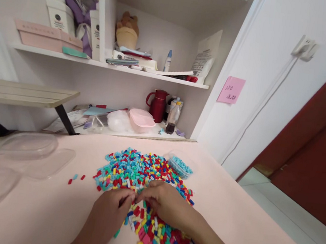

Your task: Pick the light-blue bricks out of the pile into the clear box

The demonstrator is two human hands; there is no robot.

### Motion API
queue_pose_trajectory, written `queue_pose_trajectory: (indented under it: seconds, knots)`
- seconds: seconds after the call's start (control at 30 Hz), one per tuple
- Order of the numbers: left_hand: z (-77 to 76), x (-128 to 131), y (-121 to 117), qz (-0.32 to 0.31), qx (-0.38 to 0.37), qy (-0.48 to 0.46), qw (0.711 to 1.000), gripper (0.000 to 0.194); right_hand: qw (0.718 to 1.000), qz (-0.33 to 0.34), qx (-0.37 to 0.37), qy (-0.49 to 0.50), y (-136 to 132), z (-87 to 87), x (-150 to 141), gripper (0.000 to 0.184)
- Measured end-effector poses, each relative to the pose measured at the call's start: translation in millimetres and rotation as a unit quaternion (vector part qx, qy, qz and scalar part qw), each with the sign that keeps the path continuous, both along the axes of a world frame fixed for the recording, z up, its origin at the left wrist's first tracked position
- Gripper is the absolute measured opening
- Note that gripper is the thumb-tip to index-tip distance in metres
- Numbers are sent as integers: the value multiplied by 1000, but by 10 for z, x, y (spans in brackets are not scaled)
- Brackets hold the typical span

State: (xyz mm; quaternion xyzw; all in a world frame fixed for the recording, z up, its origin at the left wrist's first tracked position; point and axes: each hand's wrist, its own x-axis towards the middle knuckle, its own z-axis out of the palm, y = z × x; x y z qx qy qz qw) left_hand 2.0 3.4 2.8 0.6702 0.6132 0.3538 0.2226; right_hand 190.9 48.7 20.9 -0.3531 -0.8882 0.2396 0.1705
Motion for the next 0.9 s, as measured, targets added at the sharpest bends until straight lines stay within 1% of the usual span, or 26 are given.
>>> queue_pose_trajectory:
  seconds: [0.1, 0.17, 0.23, 0.33, 0.4, 0.47, 0.6, 0.73, 0.8, 0.9]
  knots:
    - [11, -48, 9, 71, 5, -27, 997, 31, 1000, 10, -12, 10, -14, 18, -15, 41]
    - [13, -107, 25, 117, 14, -52, 992, 31, 1000, 12, 5, 19, -18, 3, -27, 40]
    - [17, -162, 40, 147, 18, -88, 985, 33, 999, 15, 25, 15, -18, -24, -36, 37]
    - [27, -201, 48, 178, 2, -135, 975, 36, 999, 23, 34, -4, -21, -48, -34, 33]
    - [24, -199, 46, 185, -10, -150, 971, 37, 999, 26, 34, -9, -30, -43, -32, 30]
    - [9, -187, 46, 181, -18, -160, 970, 38, 999, 25, 39, -4, -48, -31, -40, 30]
    - [-26, -163, 50, 170, -22, -177, 969, 40, 998, 32, 57, -3, -86, -26, -69, 42]
    - [-30, -146, 46, 164, -9, -188, 968, 41, 997, 69, 19, 8, -84, -29, -61, 43]
    - [-29, -141, 40, 162, -5, -190, 968, 40, 998, 54, 13, 15, -73, -29, -53, 39]
    - [-32, -136, 34, 159, -5, -181, 971, 37, 1000, 12, 29, 1, -57, -25, -54, 34]
